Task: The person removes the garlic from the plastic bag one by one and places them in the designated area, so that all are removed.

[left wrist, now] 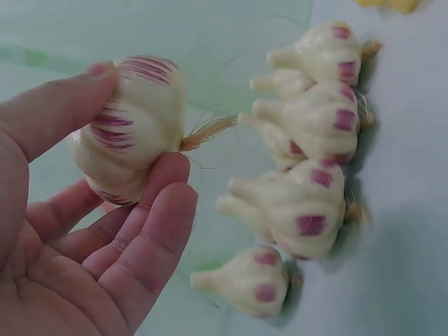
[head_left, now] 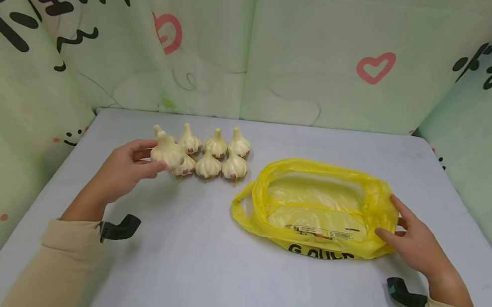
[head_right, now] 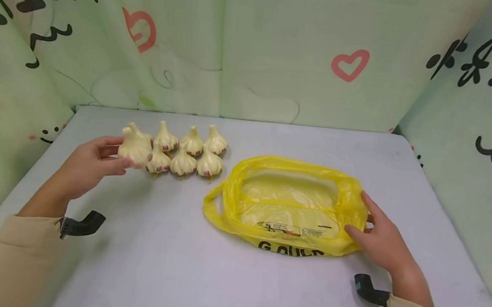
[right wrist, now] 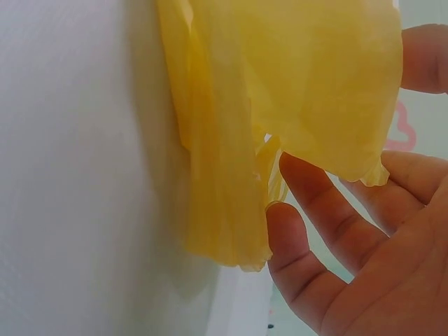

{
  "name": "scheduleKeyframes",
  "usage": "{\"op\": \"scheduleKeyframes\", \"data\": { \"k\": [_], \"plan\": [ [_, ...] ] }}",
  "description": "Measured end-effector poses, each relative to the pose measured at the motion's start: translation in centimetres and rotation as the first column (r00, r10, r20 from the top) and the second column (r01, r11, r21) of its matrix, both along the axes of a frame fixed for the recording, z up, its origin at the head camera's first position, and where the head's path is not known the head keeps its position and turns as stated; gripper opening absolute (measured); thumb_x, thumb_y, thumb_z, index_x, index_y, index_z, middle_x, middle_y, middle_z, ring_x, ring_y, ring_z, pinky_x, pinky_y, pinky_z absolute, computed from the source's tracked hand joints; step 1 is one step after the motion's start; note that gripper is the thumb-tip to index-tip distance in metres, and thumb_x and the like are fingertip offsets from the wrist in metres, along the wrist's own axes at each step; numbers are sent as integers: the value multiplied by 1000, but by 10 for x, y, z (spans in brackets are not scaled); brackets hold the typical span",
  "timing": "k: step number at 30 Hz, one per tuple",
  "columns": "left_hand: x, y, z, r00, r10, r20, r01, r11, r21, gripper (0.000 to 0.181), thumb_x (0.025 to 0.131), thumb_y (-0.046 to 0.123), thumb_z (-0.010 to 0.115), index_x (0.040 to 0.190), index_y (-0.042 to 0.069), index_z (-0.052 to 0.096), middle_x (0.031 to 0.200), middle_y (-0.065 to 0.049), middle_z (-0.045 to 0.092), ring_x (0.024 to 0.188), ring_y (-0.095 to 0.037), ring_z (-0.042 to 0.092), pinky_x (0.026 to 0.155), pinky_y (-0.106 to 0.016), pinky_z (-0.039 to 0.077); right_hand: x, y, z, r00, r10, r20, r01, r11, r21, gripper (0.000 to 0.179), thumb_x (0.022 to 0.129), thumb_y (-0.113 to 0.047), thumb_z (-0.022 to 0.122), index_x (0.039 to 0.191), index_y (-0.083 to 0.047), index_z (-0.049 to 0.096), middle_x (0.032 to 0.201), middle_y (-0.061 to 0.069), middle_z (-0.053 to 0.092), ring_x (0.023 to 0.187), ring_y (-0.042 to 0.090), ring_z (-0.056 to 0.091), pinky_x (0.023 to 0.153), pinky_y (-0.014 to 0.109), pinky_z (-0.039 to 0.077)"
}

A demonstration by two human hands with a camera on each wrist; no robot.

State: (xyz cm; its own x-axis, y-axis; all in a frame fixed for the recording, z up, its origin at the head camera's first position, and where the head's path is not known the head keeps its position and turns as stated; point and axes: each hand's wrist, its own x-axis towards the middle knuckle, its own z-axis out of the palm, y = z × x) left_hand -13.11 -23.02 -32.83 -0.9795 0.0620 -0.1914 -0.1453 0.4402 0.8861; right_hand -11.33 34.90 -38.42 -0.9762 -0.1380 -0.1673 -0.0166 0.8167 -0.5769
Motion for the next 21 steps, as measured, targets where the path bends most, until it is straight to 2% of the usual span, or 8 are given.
{"op": "scheduleKeyframes", "data": {
  "k": [6, 13, 21],
  "plan": [
    [4, -20, -9, 999, 35, 11, -35, 999, 4, 82, 96, 37, 69, 159, 7, 25, 151, -21, 42, 115, -42, 62, 106, -53, 40, 0, 0, 0, 1000, -1, 5, 1, 1000, 1, 89, 101, -32, 61, 159, -2, 1, 146, 43, 29, 109, 56, 54, 91, 65, 45],
    [5, -35, -16, 997, 76, 19, -75, 997, -28, 79, 98, 36, 67, 158, 5, 26, 149, -23, 45, 115, -33, 64, 102, -46, 45, 0, 0, 1, 1000, 6, 0, -6, 1000, -9, 89, 101, -32, 61, 159, -2, 1, 148, 43, 27, 111, 59, 52, 92, 66, 43],
    [2, -46, -23, 995, 84, 57, -81, 995, -51, 79, 96, 41, 67, 157, 6, 30, 144, -26, 49, 119, -40, 60, 106, -54, 39, 0, 0, 0, 1000, 4, 3, -4, 1000, -13, 89, 101, -32, 60, 160, -2, 0, 147, 44, 27, 112, 60, 51, 92, 67, 43]
  ]
}}
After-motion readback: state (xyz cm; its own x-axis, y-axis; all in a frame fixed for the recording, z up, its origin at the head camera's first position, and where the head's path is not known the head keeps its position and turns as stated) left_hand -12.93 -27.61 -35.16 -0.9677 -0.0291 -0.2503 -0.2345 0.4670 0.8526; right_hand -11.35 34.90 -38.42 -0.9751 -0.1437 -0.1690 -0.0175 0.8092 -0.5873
